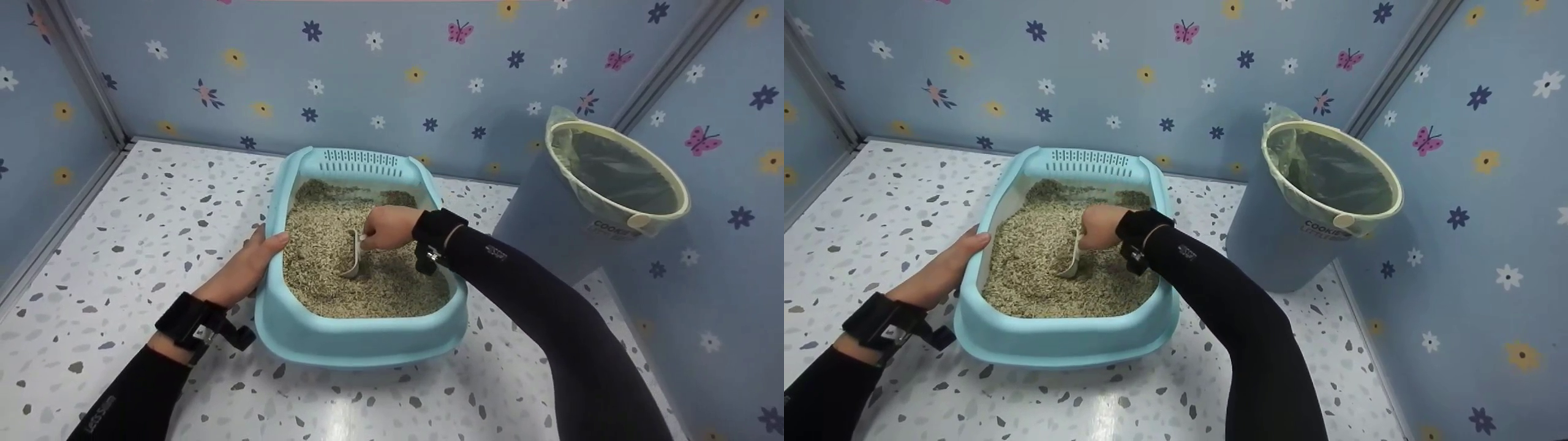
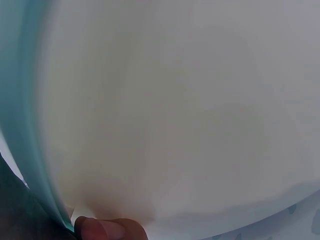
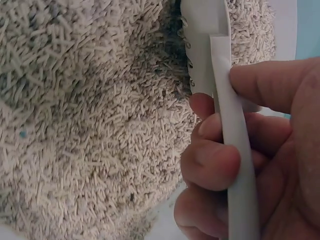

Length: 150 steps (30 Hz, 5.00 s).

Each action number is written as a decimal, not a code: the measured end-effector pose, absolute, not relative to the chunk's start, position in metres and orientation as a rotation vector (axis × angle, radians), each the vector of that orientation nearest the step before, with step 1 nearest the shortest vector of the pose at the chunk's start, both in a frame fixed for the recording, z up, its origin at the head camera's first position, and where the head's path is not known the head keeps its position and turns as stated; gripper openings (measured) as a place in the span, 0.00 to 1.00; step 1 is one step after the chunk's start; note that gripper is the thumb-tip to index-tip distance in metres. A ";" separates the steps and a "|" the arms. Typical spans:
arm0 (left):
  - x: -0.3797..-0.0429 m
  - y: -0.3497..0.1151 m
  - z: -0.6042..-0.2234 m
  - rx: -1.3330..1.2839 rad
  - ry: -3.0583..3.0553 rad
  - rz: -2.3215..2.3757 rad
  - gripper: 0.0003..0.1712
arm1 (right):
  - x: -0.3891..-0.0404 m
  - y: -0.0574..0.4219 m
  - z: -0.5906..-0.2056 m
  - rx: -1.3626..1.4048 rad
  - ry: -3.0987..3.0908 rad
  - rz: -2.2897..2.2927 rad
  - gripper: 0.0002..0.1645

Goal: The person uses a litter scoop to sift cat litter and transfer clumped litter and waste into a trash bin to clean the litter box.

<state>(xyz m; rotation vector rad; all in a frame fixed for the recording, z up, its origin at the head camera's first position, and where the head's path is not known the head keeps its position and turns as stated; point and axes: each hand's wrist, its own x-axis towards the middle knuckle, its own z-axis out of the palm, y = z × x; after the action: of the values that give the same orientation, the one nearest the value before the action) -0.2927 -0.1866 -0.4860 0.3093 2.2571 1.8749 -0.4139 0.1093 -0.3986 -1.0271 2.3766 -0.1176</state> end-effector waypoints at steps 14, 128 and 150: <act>-0.293 -0.187 -0.485 0.286 2.264 1.847 0.53 | -0.417 0.108 -0.412 -1.049 2.316 -0.227 0.32; -0.291 -0.189 -0.483 0.228 2.247 1.800 0.57 | -0.408 0.101 -0.412 -0.976 2.304 -0.409 0.23; -0.292 -0.190 -0.483 0.206 2.246 1.783 0.57 | -0.407 0.103 -0.411 -0.985 2.257 -0.393 0.23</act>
<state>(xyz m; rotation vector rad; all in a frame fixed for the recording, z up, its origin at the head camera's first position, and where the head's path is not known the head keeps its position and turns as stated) -0.2923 -0.1899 -0.4832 0.2064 2.2464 1.7826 -0.4067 0.1033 -0.4113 -0.9851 2.2567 -0.3928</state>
